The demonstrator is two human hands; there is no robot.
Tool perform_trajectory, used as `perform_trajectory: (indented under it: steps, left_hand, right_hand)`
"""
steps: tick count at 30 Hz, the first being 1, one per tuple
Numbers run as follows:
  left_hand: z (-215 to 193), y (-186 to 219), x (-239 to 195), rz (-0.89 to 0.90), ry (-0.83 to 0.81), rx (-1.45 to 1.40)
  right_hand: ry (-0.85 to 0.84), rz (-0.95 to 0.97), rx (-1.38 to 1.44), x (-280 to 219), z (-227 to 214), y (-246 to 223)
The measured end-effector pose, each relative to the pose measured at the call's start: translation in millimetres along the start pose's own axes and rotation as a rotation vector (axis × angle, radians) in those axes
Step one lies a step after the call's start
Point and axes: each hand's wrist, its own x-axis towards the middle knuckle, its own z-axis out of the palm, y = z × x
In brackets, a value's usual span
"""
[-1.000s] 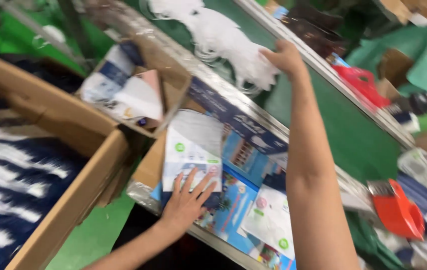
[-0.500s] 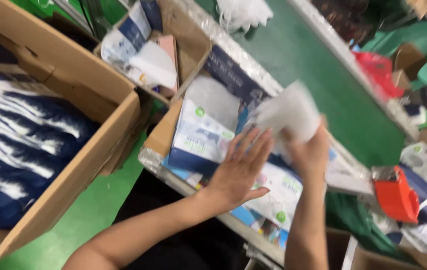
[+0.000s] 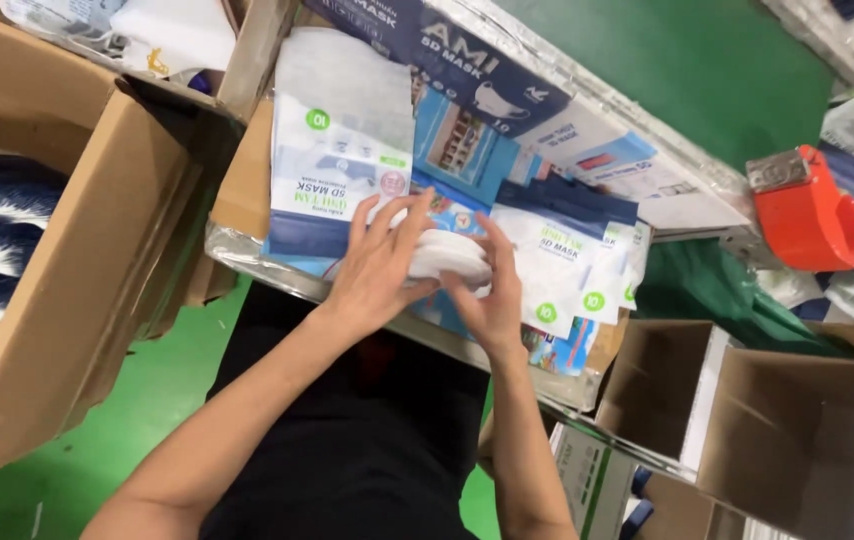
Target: The person is putting masks in small bags and then putting the bags into a paper box.
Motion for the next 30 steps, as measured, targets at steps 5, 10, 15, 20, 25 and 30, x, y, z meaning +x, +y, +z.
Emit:
perform_trajectory:
  steps: [5,10,15,20,25,30]
  left_hand:
    - [21.7,-6.7,-11.5,0.017,-0.054,0.02]
    - [14.8,4.6,-31.4,0.084,0.019,0.014]
    - [-17.0,11.4,-30.4,0.29,0.099,-0.11]
    - [-55.1,-53.2,-23.6,0.289,0.038,0.253]
    - [-37.4,-96.4,-29.9,0.312,-0.198,0.433]
    - [-26.3,-92.5,-22.2,0.381,-0.032,0.48]
  right_hand:
    - [-0.108,-0.386,0.183,-10.9,-2.0,-43.7]
    - [-0.019,-0.22,0.019,-34.5,-11.6,-18.1]
    - [-0.104,-0.116,-0.102,-23.5,-15.3,-63.9]
    - [0.061,0.184,-0.069,-4.7,-22.8,-20.1]
    - [0.251,0.241,0.724,10.4,28.7,-21.7]
    - [0.297,0.354,1.077,14.4,89.6,-58.9]
